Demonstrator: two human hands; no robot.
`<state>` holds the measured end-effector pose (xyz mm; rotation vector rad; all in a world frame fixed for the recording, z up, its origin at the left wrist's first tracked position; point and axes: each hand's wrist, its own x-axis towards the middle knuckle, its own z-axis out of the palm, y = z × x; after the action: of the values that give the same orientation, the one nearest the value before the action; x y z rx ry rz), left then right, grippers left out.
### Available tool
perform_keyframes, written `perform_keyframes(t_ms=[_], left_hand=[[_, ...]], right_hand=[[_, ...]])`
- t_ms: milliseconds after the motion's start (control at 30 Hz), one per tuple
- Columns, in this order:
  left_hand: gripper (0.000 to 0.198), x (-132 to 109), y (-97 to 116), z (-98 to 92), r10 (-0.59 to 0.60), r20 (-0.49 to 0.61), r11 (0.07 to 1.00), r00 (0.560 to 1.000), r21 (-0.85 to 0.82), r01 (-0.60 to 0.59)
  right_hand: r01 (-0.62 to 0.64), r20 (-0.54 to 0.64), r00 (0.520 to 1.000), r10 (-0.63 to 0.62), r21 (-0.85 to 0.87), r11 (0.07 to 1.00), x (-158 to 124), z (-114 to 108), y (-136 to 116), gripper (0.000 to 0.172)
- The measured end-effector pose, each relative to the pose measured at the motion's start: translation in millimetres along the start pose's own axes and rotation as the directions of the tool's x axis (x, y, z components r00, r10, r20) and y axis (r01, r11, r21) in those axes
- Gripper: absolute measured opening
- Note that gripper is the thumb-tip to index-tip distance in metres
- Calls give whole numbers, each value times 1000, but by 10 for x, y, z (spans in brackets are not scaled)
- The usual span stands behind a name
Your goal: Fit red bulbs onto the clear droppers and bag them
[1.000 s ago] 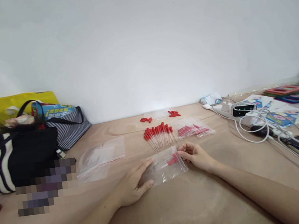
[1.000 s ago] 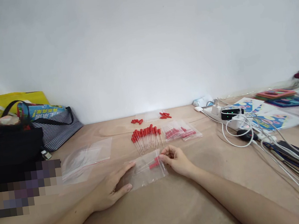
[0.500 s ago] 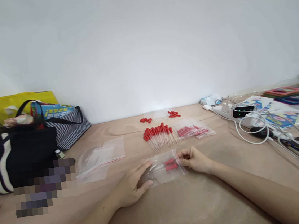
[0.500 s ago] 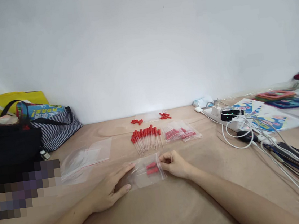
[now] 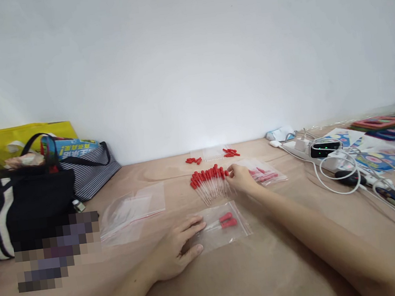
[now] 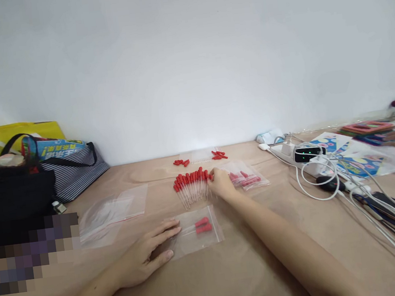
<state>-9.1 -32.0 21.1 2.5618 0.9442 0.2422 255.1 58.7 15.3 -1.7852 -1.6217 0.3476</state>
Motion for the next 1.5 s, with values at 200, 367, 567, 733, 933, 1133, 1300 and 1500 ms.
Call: perform_keyframes(t_ms=[200, 367, 567, 733, 933, 1133, 1300, 1500], left_hand=[[44, 5, 5, 5, -5, -5, 1000, 1000, -10, 5], [44, 11, 5, 8, -3, 1, 1000, 1000, -10, 3], [44, 15, -5, 13, 5, 0, 1000, 1000, -3, -5], [43, 24, 9, 6, -3, -4, 1000, 1000, 8, 3], [42, 29, 18, 3, -6, -9, 1000, 1000, 24, 6], [42, 29, 21, 2, -7, -10, 1000, 1000, 16, 7], [42, 26, 30, -1, -6, -20, 1000, 1000, 9, 6], [48, 19, 42, -5, -24, -21, 1000, 999, -3, 24]], right_hand=[[-142, 0, 990, 142, -78, 987, 177, 199, -53, 31], [-182, 23, 983, 184, -65, 981, 222, 169, -118, 39], [-129, 61, 990, 125, 72, 989, 62, -203, -77, 55], [-116, 221, 975, 19, 435, 893, -361, -442, 175, 75], [-137, 100, 991, 93, 728, 672, -688, -284, 334, 71], [-212, 145, 975, 169, 836, 506, -749, -155, 299, 46], [-330, 288, 943, 165, 875, 354, -823, -126, 222, 20], [-368, 360, 927, 108, 816, 446, -889, -132, 168, 26]])
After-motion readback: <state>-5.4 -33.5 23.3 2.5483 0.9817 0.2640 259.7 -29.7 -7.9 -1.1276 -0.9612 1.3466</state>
